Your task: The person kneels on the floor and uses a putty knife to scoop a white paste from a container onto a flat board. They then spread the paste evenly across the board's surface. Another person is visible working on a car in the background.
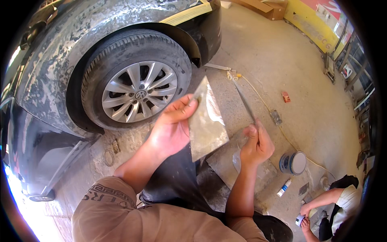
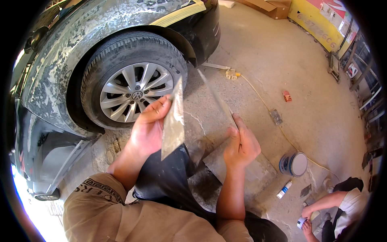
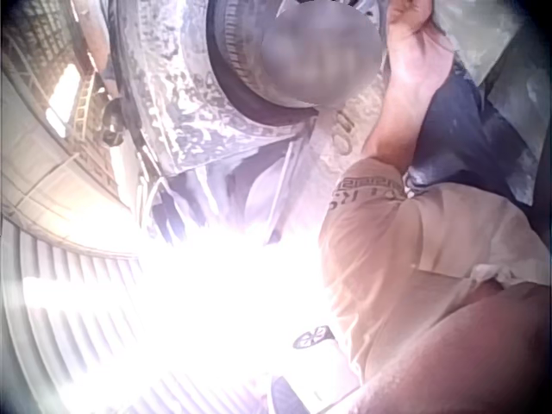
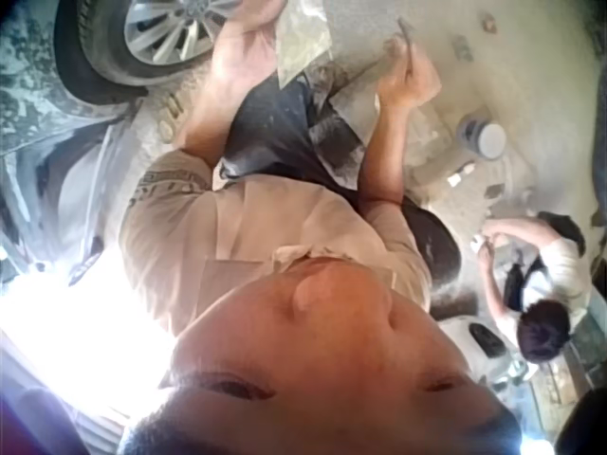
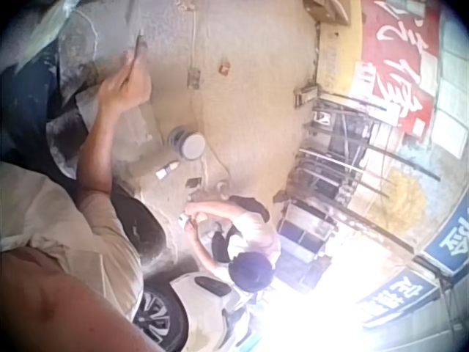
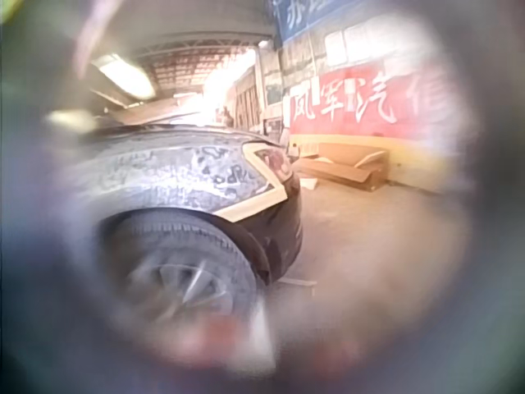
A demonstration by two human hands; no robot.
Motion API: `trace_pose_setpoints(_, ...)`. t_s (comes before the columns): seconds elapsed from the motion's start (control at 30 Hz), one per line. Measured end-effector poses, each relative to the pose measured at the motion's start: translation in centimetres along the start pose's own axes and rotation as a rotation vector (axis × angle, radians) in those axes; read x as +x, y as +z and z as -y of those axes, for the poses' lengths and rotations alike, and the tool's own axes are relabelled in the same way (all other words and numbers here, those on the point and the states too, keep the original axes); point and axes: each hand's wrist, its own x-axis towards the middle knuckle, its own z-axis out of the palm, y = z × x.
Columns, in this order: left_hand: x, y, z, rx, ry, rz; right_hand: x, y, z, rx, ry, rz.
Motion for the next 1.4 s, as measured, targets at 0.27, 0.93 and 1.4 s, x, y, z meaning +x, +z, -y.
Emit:
trace_pose_setpoints(0.27, -0.3, 0.4, 1.3, 0.003, -0.117, 0.088, -0.5, 0.6, 0.9, -0.051, -0.154, 0.109)
trace_pose_setpoints(0.93, -0.7, 1.0, 0.4, -0.028, -0.003, 0.085, 0.4, -0.6, -3.2, -0.199, -0.379, -0.118)
trace_pose_setpoints(1.4, 0.0, -0.4, 1.5, 0.030, -0.013, -0.085, 0.7, -0.9, -1.4, -0.359, -0.550, -0.263)
